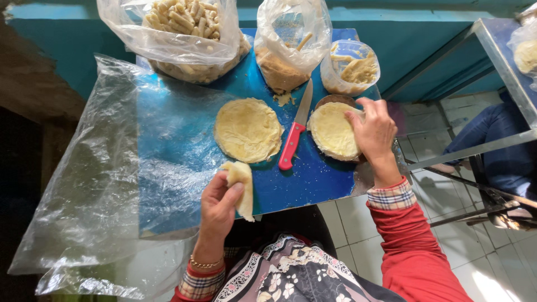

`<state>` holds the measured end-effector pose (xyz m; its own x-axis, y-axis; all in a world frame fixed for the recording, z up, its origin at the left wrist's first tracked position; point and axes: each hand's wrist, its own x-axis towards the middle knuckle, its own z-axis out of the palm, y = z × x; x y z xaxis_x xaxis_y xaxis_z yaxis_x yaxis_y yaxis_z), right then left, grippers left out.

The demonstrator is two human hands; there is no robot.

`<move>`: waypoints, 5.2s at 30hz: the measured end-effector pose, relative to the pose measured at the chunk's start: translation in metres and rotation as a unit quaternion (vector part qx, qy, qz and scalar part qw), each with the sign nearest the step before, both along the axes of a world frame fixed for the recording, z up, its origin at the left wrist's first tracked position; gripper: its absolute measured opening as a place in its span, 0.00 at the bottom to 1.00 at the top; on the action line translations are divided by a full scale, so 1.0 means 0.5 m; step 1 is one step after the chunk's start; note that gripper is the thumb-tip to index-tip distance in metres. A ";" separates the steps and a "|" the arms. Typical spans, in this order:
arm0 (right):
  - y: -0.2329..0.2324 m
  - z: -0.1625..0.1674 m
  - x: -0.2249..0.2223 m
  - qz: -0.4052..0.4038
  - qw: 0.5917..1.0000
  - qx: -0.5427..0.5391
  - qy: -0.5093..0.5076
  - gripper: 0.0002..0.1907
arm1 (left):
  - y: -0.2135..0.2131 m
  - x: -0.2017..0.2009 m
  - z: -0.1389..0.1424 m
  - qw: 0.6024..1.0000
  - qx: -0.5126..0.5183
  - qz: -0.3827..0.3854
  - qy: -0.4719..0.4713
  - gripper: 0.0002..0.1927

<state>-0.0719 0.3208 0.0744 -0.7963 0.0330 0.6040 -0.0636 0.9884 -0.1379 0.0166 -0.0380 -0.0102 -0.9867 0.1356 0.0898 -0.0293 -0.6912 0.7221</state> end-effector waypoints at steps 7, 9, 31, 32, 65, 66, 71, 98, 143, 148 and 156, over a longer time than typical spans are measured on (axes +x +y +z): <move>-0.193 0.056 0.130 0.311 0.889 -0.313 -0.120 0.16 | 0.069 -0.014 0.072 0.997 -0.053 0.031 -0.041 0.09; -0.252 0.041 0.162 0.433 0.822 -0.319 -0.187 0.24 | 0.078 -0.023 0.085 0.997 -0.066 0.032 -0.027 0.09; -0.218 -0.036 0.128 0.430 0.290 -0.799 -0.305 0.07 | 0.044 0.006 0.090 0.987 -0.153 -0.011 0.040 0.21; -0.215 -0.037 0.125 0.432 0.291 -0.795 -0.312 0.07 | 0.041 0.006 0.083 0.991 -0.120 -0.048 0.024 0.20; -0.293 -0.117 0.195 0.290 0.704 -0.582 -0.286 0.10 | 0.041 0.033 0.084 0.929 -0.339 0.117 0.091 0.05; -0.288 -0.119 0.198 0.283 0.701 -0.590 -0.285 0.10 | 0.043 0.036 0.084 0.929 -0.342 0.112 0.081 0.06; -0.271 -0.127 0.186 0.285 0.626 -0.654 -0.314 0.09 | 0.037 0.036 0.086 0.935 -0.333 0.101 0.069 0.07; -0.367 -0.014 0.188 0.314 0.785 -0.509 -0.161 0.09 | 0.048 0.050 0.039 0.981 -0.190 0.026 -0.016 0.13; -0.360 -0.069 0.188 0.312 0.690 -0.591 -0.279 0.06 | -0.012 0.052 0.109 0.926 -0.353 0.129 0.028 0.07; -0.376 -0.065 0.189 0.285 0.611 -0.685 -0.275 0.06 | -0.048 0.047 0.099 0.940 -0.322 0.104 0.031 0.05; -0.390 -0.079 0.218 0.335 0.647 -0.626 -0.278 0.16 | -0.046 0.063 0.106 0.948 -0.284 0.071 0.126 0.03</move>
<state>0.0372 0.1259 0.0352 -0.9680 -0.2458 0.0511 -0.0161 -0.1426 -0.9896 0.0483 -0.0609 0.0428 -0.9555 0.0998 0.2777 0.2581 -0.1735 0.9504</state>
